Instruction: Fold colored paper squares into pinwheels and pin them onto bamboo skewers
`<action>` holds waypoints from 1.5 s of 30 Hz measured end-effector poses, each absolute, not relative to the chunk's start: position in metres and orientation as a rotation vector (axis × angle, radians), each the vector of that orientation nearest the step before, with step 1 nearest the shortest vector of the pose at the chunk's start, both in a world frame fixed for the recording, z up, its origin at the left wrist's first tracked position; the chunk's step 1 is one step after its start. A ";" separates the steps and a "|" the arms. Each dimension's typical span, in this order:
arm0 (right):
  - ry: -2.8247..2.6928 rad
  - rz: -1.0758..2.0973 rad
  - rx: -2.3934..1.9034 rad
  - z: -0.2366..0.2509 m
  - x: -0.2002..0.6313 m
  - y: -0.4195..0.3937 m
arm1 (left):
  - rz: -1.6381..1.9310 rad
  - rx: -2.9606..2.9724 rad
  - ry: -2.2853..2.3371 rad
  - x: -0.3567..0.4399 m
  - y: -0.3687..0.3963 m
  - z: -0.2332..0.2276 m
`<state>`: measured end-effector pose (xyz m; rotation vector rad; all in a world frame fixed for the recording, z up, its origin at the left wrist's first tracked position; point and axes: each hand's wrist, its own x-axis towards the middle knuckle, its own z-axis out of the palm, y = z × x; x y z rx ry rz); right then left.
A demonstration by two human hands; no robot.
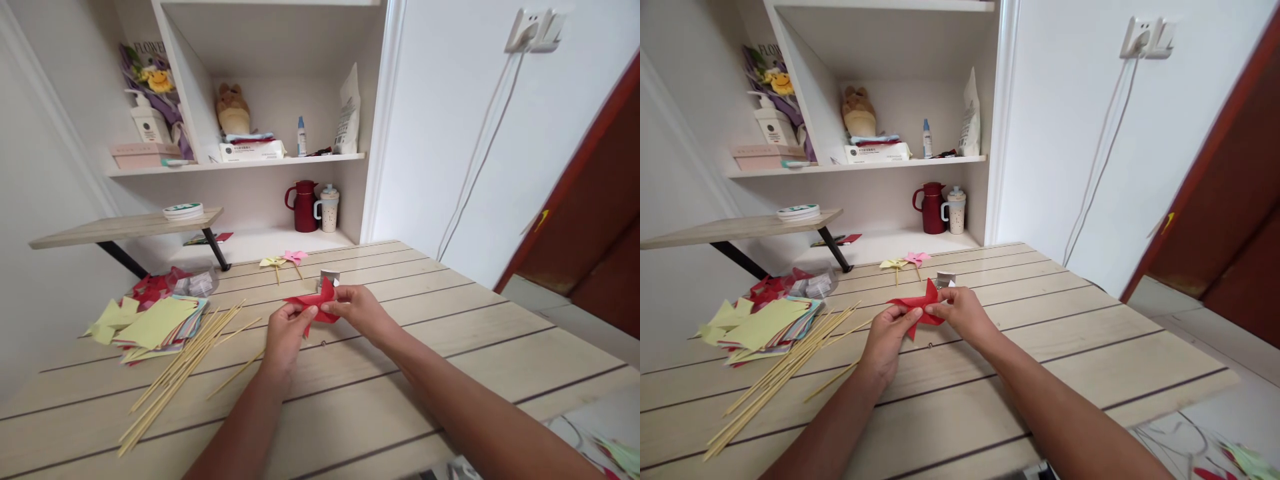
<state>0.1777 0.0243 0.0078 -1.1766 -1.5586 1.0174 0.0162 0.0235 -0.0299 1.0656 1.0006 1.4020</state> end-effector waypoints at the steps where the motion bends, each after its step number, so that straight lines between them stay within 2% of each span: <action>1: -1.554 1.009 -1.191 0.008 0.178 0.024 | 1.403 1.071 0.998 0.016 0.024 -0.030; 5: -1.603 0.946 -1.216 0.009 0.177 0.024 | 1.403 1.071 0.998 0.018 0.023 -0.030; 11: -1.683 0.690 -1.272 0.008 0.175 0.022 | 1.406 1.029 0.993 0.021 0.022 -0.027; 20: -1.601 0.720 -1.249 0.008 0.179 0.025 | 1.332 1.121 0.922 0.019 0.021 -0.023; 28: -1.639 0.683 -1.222 0.010 0.179 0.023 | 1.456 1.121 0.985 0.013 0.023 -0.020; 45: -1.682 0.674 -1.174 0.005 0.176 0.023 | 1.458 1.256 1.091 0.015 0.024 -0.024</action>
